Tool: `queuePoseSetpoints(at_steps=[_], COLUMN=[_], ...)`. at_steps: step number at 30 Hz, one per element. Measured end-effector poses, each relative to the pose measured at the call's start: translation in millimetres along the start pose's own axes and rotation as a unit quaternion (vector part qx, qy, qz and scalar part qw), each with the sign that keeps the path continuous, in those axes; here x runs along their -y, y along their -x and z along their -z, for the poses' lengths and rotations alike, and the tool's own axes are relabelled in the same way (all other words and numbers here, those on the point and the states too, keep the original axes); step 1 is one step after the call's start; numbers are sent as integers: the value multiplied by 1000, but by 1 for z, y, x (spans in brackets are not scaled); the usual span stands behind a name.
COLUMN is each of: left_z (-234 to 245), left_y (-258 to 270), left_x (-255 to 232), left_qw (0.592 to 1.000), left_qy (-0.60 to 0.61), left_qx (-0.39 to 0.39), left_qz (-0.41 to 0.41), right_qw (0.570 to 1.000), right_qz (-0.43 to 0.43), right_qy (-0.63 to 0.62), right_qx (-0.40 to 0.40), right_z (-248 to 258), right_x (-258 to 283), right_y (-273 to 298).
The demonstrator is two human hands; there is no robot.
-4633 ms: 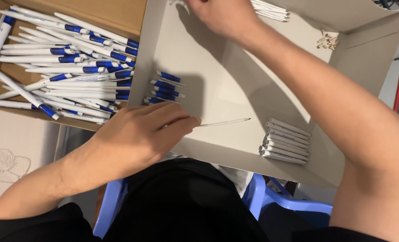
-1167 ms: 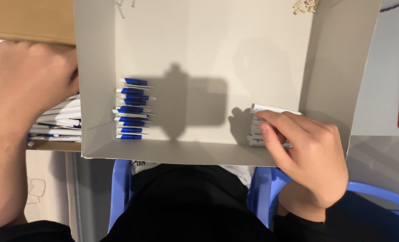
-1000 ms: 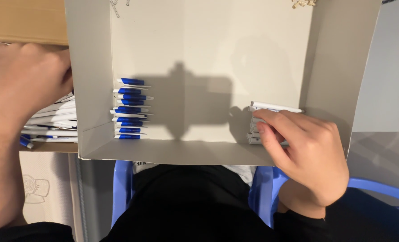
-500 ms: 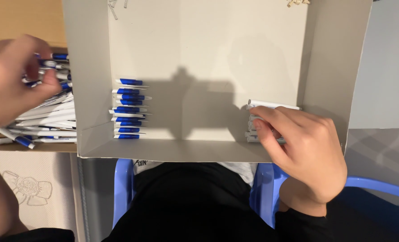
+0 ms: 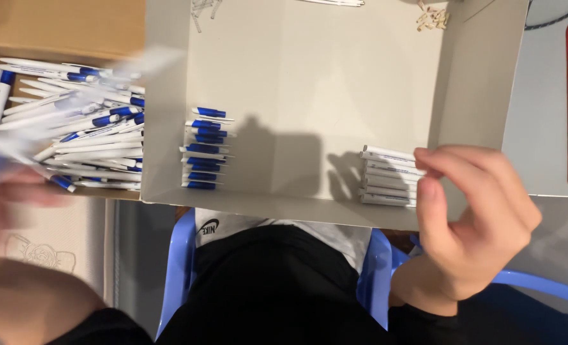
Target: Disassembling ballpoint pens and sorting the components including barrels, caps, ink refills, and springs into separate piles inside a cardboard box.
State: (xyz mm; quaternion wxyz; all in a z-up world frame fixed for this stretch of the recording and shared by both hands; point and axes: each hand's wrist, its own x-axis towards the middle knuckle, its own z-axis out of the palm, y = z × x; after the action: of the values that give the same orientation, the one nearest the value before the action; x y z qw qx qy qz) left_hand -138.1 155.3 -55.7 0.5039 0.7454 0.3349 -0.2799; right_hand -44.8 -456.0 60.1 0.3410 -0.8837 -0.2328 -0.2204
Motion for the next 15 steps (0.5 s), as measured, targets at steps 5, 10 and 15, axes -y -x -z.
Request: queuePoseSetpoints(at_steps=[5,10,15], left_z=[-221,-250,-259], left_y=[115,102,99], left_x=[-195,-216,-223], left_qw=[814,793,861], left_qy=[34,-11,-17], left_qx=[-31,30,52], left_qz=[-579,-608,-505], right_qw=[997,994,993], right_qz=[-8,-9,-57], right_qy=[-24,-36,-23], right_qx=[70,103,104], right_z=[-12,-16,-20], right_x=[0,4,-1], right_y=[-3,-7,-5])
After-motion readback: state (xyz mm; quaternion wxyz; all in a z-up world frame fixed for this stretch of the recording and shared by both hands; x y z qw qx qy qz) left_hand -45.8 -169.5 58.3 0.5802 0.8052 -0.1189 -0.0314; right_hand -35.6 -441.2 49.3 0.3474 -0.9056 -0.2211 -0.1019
